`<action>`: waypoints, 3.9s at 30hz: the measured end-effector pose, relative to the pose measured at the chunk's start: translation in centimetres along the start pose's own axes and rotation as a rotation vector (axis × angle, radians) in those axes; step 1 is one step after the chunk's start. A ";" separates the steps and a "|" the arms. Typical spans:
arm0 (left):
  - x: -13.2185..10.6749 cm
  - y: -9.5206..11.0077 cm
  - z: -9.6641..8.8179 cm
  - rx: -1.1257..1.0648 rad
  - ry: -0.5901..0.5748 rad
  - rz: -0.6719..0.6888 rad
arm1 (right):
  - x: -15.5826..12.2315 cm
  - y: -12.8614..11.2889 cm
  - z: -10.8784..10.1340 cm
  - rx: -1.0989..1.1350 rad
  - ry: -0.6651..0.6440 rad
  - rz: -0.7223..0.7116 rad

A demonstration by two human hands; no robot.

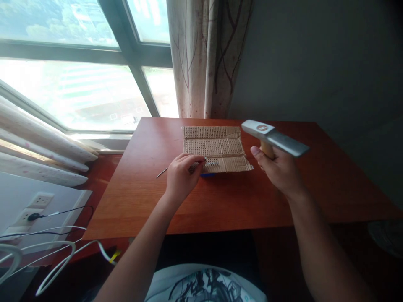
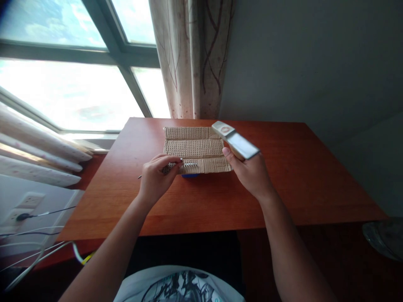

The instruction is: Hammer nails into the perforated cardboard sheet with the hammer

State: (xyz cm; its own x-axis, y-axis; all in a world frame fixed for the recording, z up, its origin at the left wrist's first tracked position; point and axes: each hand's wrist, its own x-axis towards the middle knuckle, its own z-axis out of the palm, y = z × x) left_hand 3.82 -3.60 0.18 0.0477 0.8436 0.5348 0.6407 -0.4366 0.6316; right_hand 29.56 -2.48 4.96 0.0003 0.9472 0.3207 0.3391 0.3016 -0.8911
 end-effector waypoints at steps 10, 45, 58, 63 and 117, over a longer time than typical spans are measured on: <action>-0.3 -0.4 0.5 -0.011 -0.013 0.015 | 1.3 -4.8 1.4 -0.502 -0.384 -0.122; -0.1 -0.3 0.5 0.066 -0.082 0.015 | 0.3 -5.8 2.8 -0.769 -0.534 -0.006; -1.0 0.5 -0.8 0.249 -0.140 -0.020 | 0.5 -5.8 2.9 -0.708 -0.545 0.001; -0.8 0.5 -0.7 0.235 -0.158 -0.041 | 0.4 -5.6 3.0 -0.713 -0.495 0.000; -0.7 0.3 -1.0 0.167 -0.155 -0.012 | 2.2 1.1 0.6 0.151 0.255 0.019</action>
State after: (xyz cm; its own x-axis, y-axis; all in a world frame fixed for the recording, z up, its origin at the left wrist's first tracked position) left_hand 3.20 -4.68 0.56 0.1480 0.8920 0.4272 0.7591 -0.3793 0.5290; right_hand 29.40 0.03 4.48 0.2478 0.9005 0.3572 0.1933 0.3154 -0.9291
